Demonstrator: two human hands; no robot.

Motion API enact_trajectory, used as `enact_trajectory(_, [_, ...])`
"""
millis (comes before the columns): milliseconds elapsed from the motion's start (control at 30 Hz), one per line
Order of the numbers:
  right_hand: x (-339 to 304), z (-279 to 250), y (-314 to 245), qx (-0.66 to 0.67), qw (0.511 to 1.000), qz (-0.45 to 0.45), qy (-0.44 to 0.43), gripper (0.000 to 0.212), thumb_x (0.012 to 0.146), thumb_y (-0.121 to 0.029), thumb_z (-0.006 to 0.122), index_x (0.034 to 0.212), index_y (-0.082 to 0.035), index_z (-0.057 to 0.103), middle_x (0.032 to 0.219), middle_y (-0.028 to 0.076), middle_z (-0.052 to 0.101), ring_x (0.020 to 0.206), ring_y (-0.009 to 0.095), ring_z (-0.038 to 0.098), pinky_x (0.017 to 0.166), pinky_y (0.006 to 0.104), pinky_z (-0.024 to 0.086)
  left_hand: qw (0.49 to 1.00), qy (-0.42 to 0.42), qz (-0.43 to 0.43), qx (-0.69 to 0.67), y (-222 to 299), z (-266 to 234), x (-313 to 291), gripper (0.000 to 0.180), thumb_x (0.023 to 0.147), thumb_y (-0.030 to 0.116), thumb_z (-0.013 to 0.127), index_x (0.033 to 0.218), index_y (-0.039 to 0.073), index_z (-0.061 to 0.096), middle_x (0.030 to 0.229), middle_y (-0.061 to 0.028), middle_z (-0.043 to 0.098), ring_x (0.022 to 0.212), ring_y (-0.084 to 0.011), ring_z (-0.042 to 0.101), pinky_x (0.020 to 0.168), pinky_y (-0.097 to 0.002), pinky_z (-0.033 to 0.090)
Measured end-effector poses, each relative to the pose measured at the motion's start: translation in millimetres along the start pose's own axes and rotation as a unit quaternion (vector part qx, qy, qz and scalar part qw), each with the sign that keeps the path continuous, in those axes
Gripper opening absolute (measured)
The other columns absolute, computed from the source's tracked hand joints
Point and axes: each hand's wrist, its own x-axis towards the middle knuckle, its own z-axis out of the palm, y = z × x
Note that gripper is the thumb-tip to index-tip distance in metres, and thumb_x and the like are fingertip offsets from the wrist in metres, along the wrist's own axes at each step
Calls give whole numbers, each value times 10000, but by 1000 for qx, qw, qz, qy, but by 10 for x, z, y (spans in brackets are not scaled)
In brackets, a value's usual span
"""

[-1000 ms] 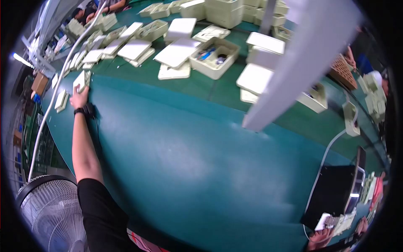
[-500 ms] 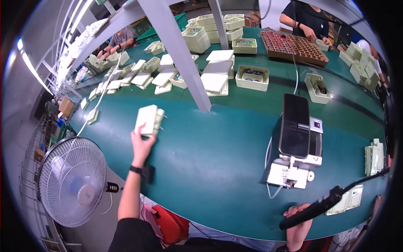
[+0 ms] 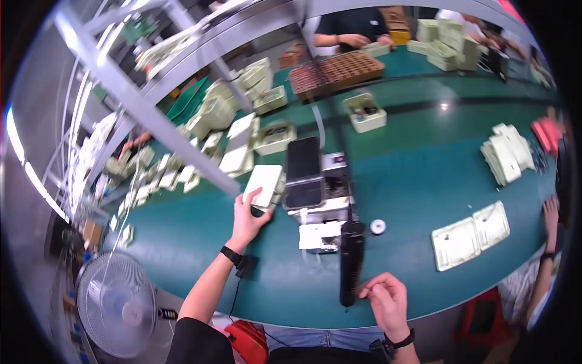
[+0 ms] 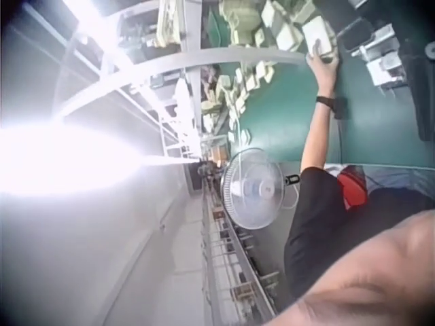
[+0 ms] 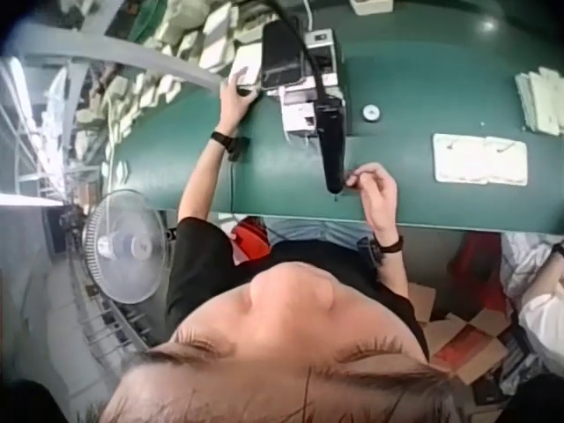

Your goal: Assembling electronic components using a power tool at a workstation.

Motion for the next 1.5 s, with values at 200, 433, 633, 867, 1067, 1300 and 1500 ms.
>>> enact_trajectory(200, [-14,-10,-13,-32,999,15,-21,106,993,-41,569,1042,34,625,932,117,693,874,169,660,832,289,509,991,-121,-62,-22,-1345,929,1191,720,829,207,793,1482,177,490,1302,-317,527,1251,-476,497,1138,-477,390])
enact_trajectory(433, [51,13,7,-61,998,-27,11,102,1026,-50,553,1053,19,624,961,67,681,908,128,660,856,282,522,968,-103,57,-220,-1213,1200,2127,605,930,81,659,1498,91,451,1441,-272,484,1361,-427,460,1156,-480,371])
enact_trajectory(633, [18,-371,-692,-536,663,-445,274,145,833,47,642,971,3,651,1001,142,658,874,287,650,804,350,526,974,-56,124,-183,-907,510,1266,571,951,36,615,1495,65,444,1481,-245,469,1394,-392,446,1165,-472,363])
enact_trajectory(867, [57,-305,-937,-537,758,-326,177,240,853,-74,710,1069,6,643,969,113,680,871,263,669,768,375,532,954,-105,39,-279,508,-235,-359,214,897,-63,498,1039,-39,656,1026,-91,706,933,-182,658,839,-303,512])
enact_trajectory(1067, [363,700,-382,-362,924,-121,-1,400,902,-166,736,1186,25,529,902,81,669,815,189,677,743,317,552,914,-321,146,-201,1651,-205,-813,190,776,-75,505,871,-38,665,796,-167,689,744,-281,673,710,-341,529])
enact_trajectory(1300, [-243,771,-859,-242,934,-254,65,211,926,-123,644,1065,-43,508,727,30,507,556,149,521,538,289,459,832,-317,403,-209,2351,376,-895,342,815,20,600,1156,-8,599,1206,-204,637,1129,-370,608,952,-446,506])
enact_trajectory(1500, [-564,1074,-1214,-226,858,-456,-69,320,995,-249,627,1166,-63,430,679,27,440,493,131,434,472,301,404,855,-107,491,-131,3107,1279,-1012,729,879,365,715,1450,-16,467,1276,-194,596,1235,-350,558,1104,-470,414])
